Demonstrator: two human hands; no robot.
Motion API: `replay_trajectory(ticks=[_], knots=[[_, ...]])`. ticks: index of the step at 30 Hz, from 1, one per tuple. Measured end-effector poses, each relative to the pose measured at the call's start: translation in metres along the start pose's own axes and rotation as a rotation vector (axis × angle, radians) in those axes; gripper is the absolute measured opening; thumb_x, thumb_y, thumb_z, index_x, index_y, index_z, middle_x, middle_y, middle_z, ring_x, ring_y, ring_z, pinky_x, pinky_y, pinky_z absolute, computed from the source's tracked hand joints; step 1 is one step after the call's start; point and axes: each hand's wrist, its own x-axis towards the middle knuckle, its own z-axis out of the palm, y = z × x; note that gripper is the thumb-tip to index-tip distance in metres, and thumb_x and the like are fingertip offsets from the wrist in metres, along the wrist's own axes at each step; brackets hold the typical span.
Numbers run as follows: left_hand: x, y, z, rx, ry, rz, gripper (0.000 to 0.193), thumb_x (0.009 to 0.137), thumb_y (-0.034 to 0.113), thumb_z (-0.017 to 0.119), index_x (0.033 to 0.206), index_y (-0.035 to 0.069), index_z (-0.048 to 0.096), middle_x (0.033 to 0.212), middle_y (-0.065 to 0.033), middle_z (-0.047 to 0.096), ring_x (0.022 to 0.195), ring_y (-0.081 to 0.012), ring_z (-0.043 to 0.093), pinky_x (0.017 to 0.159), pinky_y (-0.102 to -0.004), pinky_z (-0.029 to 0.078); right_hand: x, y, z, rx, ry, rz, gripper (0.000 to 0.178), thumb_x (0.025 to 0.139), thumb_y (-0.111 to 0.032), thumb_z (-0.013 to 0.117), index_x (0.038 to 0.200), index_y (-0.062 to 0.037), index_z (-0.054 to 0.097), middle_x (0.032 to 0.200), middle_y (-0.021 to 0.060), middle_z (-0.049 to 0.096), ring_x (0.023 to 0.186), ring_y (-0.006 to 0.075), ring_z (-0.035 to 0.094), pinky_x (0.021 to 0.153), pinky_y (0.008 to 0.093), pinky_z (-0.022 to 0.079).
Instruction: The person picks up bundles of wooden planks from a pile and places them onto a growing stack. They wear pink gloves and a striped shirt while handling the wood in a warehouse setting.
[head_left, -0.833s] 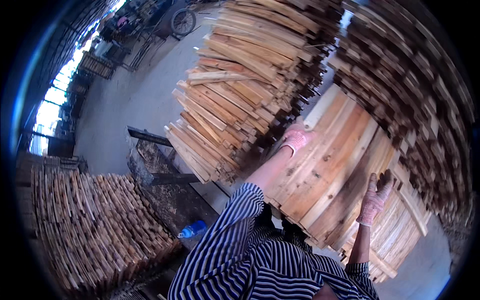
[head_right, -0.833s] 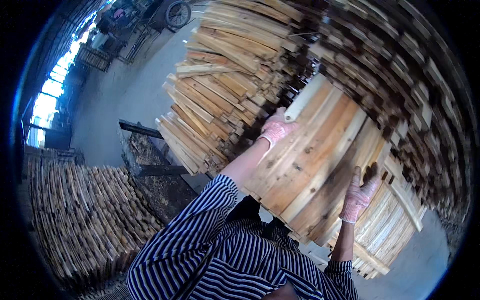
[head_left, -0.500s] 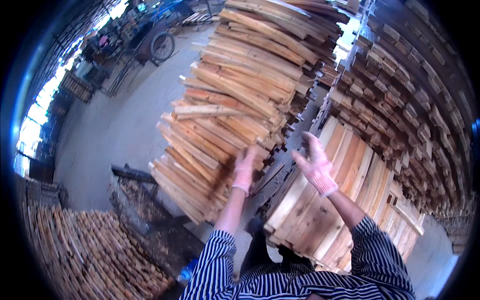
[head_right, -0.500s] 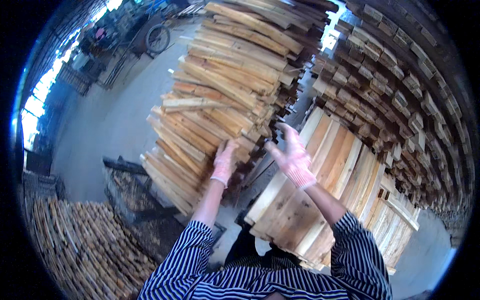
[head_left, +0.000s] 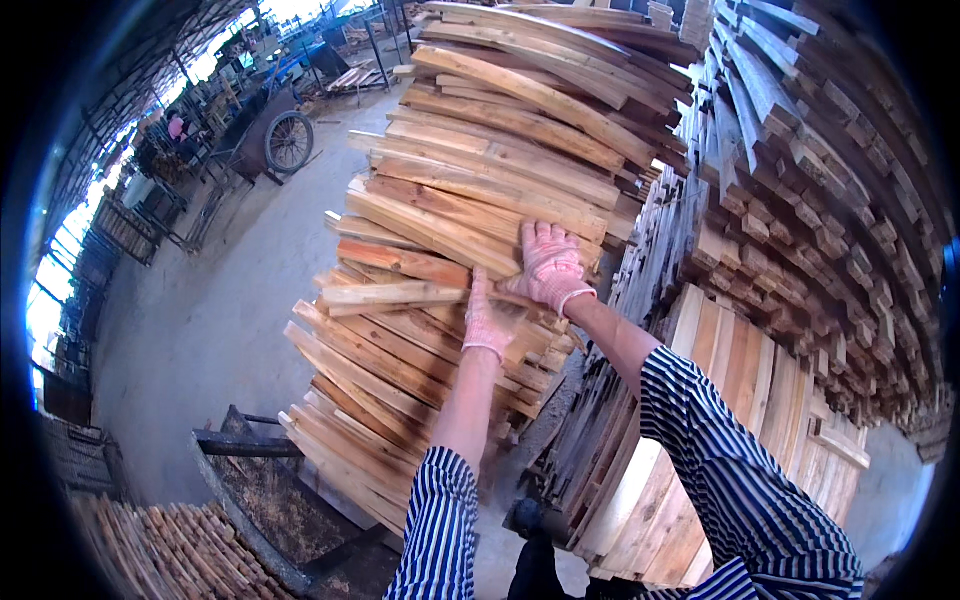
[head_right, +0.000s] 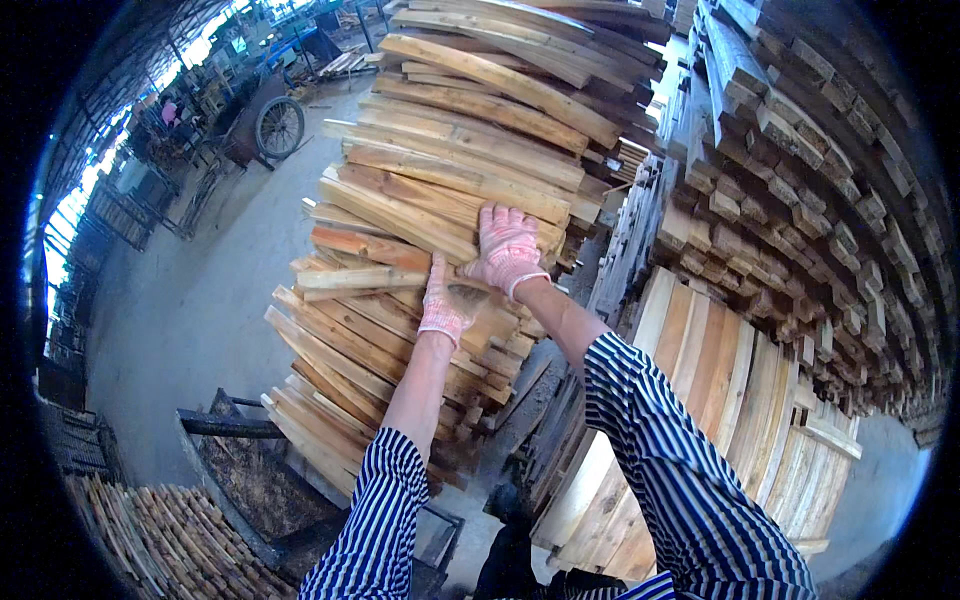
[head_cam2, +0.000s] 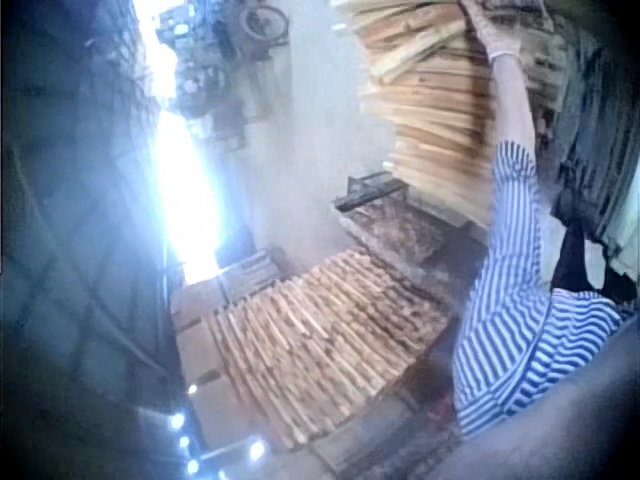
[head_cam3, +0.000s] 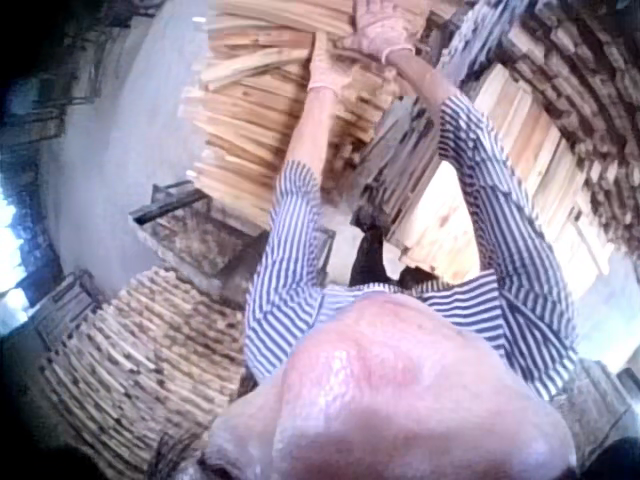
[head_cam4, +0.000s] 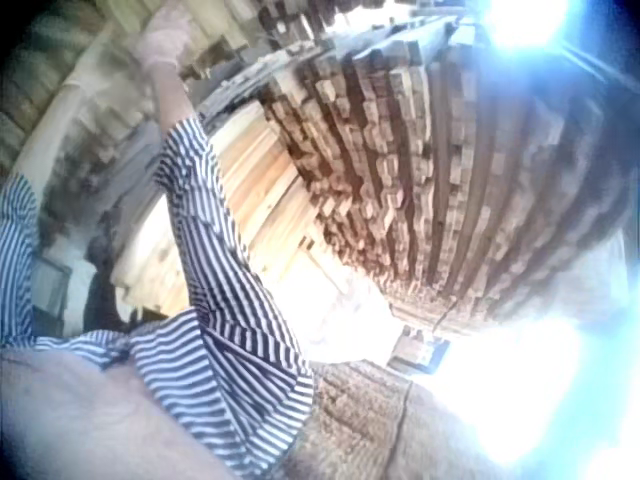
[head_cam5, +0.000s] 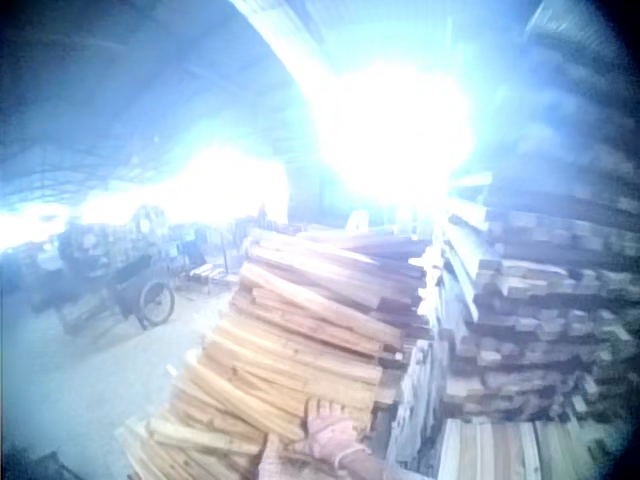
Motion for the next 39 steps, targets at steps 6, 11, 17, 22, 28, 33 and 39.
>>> replay_trajectory(ticks=[6,11,17,22,28,33,39], knots=[[-0.038,-0.010,-0.030,-0.008,-0.143,0.131,0.087,0.094,0.066,0.055,0.155,0.008,0.035,0.154,-0.0094,0.043,0.142,-0.0280,0.040,0.119,-0.0456,0.033,-0.055,-0.045,0.044,0.044,0.009,-0.044,0.080,0.072,-0.025,0.076,0.139,0.0022,0.041,0.130,0.0244,0.053,0.120,0.0401,0.054,0.101,0.0511,0.045],[-0.041,-0.018,-0.018,0.016,-0.026,0.170,0.097,0.089,0.068,0.063,0.156,0.005,0.032,0.157,-0.0102,0.040,0.143,-0.0286,0.039,0.120,-0.0434,0.032,-0.054,-0.031,0.032,0.030,0.076,-0.146,0.090,0.071,-0.040,0.078,0.139,0.0037,0.039,0.140,0.0288,0.047,0.129,0.0439,0.050,0.107,0.0535,0.040],[-0.017,-0.011,-0.040,-0.098,-0.049,0.182,0.102,0.083,0.071,0.068,0.155,0.008,0.034,0.153,-0.0114,0.043,0.136,-0.0277,0.045,0.114,-0.0439,0.039,-0.012,-0.039,-0.002,0.188,-0.197,-0.142,0.093,0.072,-0.046,0.079,0.145,-0.0057,0.040,0.139,0.0240,0.054,0.130,0.0409,0.052,0.107,0.0498,0.043],[-0.059,0.000,-0.063,0.069,0.107,0.192,0.100,0.083,0.073,0.066,0.155,0.011,0.034,0.150,-0.0126,0.045,0.135,-0.0300,0.045,0.112,-0.0480,0.039,-0.030,-0.046,-0.024,0.423,-0.505,-0.063,0.088,0.071,-0.043,0.078,0.140,-0.0008,0.045,0.125,0.0272,0.065,0.126,0.0408,0.057,0.102,0.0443,0.050],[-0.121,-0.038,-0.056,0.218,0.025,0.119,0.091,0.088,0.068,0.062,0.154,0.011,0.037,0.148,-0.0140,0.046,0.135,-0.0308,0.045,0.116,-0.0496,0.035,-0.106,-0.007,0.012,0.546,-0.409,0.134,0.096,0.072,-0.055,0.074,0.139,0.0064,0.046,0.128,0.0313,0.062,0.128,0.0427,0.055,0.107,0.0443,0.046],[-0.101,-0.049,-0.084,0.196,0.271,0.277,0.093,0.082,0.069,0.068,0.147,0.007,0.044,0.141,-0.0118,0.051,0.128,-0.0283,0.049,0.111,-0.0456,0.040,-0.108,-0.032,0.050,0.551,-0.386,0.125,0.101,0.073,-0.062,0.072,0.141,0.0077,0.043,0.136,0.0303,0.054,0.129,0.0437,0.052,0.110,0.0447,0.043],[-0.166,-0.033,-0.094,0.088,0.125,0.241,0.094,0.087,0.073,0.055,0.153,0.007,0.039,0.148,-0.0134,0.049,0.134,-0.0312,0.048,0.116,-0.0432,0.039,-0.153,-0.082,0.030,0.390,-0.328,-0.085,0.108,0.069,-0.063,0.079,0.147,0.0012,0.039,0.134,0.0275,0.055,0.131,0.0405,0.052,0.114,0.0414,0.039]])
